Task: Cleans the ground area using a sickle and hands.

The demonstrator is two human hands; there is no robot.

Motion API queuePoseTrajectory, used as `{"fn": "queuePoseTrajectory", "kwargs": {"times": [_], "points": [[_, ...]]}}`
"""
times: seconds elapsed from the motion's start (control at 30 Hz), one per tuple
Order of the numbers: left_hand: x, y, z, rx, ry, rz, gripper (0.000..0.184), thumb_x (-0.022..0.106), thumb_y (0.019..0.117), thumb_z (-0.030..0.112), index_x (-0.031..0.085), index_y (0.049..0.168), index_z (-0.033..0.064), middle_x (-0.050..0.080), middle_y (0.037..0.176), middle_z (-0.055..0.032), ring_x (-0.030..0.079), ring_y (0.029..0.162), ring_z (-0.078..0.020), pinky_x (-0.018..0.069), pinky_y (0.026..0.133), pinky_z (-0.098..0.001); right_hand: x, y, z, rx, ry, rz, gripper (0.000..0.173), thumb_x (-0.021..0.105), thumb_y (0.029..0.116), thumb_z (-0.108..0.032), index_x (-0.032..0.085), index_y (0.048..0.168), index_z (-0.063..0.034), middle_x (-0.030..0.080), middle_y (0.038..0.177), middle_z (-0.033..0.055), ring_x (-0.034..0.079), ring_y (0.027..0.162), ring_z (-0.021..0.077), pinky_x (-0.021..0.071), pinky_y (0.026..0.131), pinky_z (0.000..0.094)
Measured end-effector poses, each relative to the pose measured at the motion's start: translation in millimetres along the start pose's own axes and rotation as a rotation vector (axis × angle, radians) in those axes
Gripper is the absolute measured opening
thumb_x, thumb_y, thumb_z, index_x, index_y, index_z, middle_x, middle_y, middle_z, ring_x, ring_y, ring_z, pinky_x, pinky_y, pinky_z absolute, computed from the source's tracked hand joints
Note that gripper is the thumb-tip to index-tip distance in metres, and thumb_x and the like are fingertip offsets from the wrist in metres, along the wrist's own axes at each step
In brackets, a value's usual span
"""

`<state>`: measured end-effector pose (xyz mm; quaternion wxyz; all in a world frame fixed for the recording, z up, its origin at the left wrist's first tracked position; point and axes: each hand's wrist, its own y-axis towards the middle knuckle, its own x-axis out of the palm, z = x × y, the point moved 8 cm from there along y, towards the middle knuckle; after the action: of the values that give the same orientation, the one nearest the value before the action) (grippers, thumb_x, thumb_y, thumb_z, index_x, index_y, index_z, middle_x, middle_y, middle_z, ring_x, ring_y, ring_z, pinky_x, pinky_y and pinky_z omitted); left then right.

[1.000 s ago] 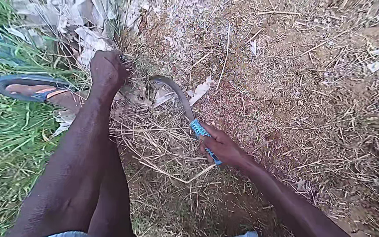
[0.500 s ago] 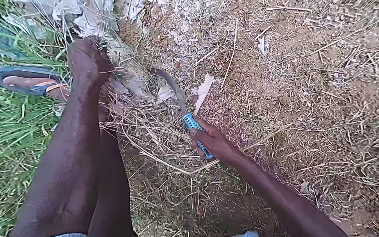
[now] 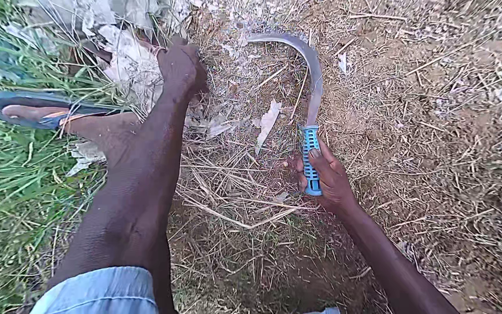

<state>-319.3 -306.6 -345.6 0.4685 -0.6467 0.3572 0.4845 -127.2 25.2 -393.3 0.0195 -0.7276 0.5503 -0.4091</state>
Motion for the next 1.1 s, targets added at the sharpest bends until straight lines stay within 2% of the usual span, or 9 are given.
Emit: {"fn": "queuePoseTrajectory", "kwargs": {"times": [0.17,0.27,0.4,0.53,0.7,0.87,0.97,1.03,1.1], "points": [[10,-23,-7,-0.143,0.026,0.030,0.042,0.049,0.1005,0.013,0.053,0.138,-0.0059,0.055,0.136,-0.0375,0.054,0.125,-0.0573,0.0371,0.101,-0.0759,1,3,-2,0.010,-0.035,-0.023,0.054,0.041,0.1085,-0.024,0.026,0.160,-0.0190,0.061,0.079,0.0056,0.058,0.052,0.0118,0.0552,0.049,0.0254],[6,-30,-21,-0.224,0.040,-0.054,0.039,0.050,0.1003,0.018,0.055,0.128,-0.0093,0.061,0.123,-0.0387,0.058,0.119,-0.0582,0.0396,0.094,-0.0772,12,11,-5,0.001,-0.061,-0.074,0.057,0.044,0.1084,-0.025,0.025,0.162,-0.0190,0.061,0.081,0.0064,0.058,0.053,0.0121,0.0545,0.049,0.0253],[4,-27,-39,-0.253,-0.091,-0.090,0.041,0.051,0.1018,0.021,0.056,0.132,-0.0064,0.060,0.126,-0.0375,0.057,0.121,-0.0563,0.0410,0.093,-0.0776,34,25,-11,-0.002,-0.135,-0.148,0.057,0.044,0.1097,-0.027,0.024,0.163,-0.0230,0.061,0.084,0.0072,0.055,0.051,0.0118,0.0512,0.044,0.0246],[-2,-25,-51,-0.227,-0.468,0.031,0.042,0.054,0.0993,0.017,0.053,0.135,-0.0044,0.060,0.129,-0.0298,0.060,0.120,-0.0424,0.0456,0.099,-0.0659,46,33,-15,0.031,-0.204,-0.170,0.056,0.045,0.1100,-0.027,0.026,0.163,-0.0217,0.061,0.084,0.0090,0.055,0.050,0.0128,0.0495,0.042,0.0247],[-5,-21,-60,-0.229,-0.710,0.081,0.048,0.057,0.0957,0.014,0.048,0.140,0.0004,0.059,0.126,-0.0166,0.062,0.105,-0.0199,0.0532,0.090,-0.0436,62,64,-22,-0.038,-0.065,-0.128,0.057,0.042,0.1107,-0.023,0.021,0.163,-0.0137,0.061,0.080,0.0075,0.057,0.052,0.0140,0.0521,0.045,0.0264],[-21,-15,-58,-0.261,-0.771,0.121,0.055,0.058,0.0942,0.010,0.042,0.145,-0.0005,0.058,0.129,-0.0157,0.062,0.106,-0.0174,0.0533,0.091,-0.0392,83,65,20,0.161,-0.264,-0.308,0.052,0.040,0.1119,-0.025,0.028,0.161,-0.0129,0.058,0.077,0.0074,0.054,0.050,0.0129,0.0494,0.045,0.0266],[-27,-20,-76,-0.255,-0.773,0.176,0.051,0.059,0.0929,0.015,0.047,0.142,0.0042,0.059,0.121,-0.0082,0.059,0.097,-0.0097,0.0527,0.084,-0.0324,76,30,34,0.194,-0.302,-0.335,0.051,0.044,0.1105,-0.023,0.033,0.160,-0.0171,0.057,0.078,0.0085,0.054,0.052,0.0132,0.0496,0.047,0.0256],[-23,-30,-76,-0.224,-0.681,0.137,0.046,0.057,0.0970,0.020,0.052,0.139,0.0031,0.061,0.121,-0.0144,0.062,0.097,-0.0170,0.0535,0.085,-0.0417,61,22,31,0.139,-0.202,-0.253,0.053,0.044,0.1098,-0.022,0.031,0.161,-0.0179,0.058,0.080,0.0084,0.055,0.052,0.0131,0.0517,0.048,0.0260],[-13,-43,-68,-0.193,-0.558,0.078,0.041,0.050,0.1012,0.022,0.055,0.134,-0.0014,0.062,0.123,-0.0262,0.065,0.106,-0.0347,0.0505,0.091,-0.0603,46,22,18,0.090,-0.115,-0.175,0.053,0.042,0.1106,-0.027,0.028,0.162,-0.0232,0.061,0.083,0.0076,0.056,0.052,0.0119,0.0526,0.046,0.0256]]}}
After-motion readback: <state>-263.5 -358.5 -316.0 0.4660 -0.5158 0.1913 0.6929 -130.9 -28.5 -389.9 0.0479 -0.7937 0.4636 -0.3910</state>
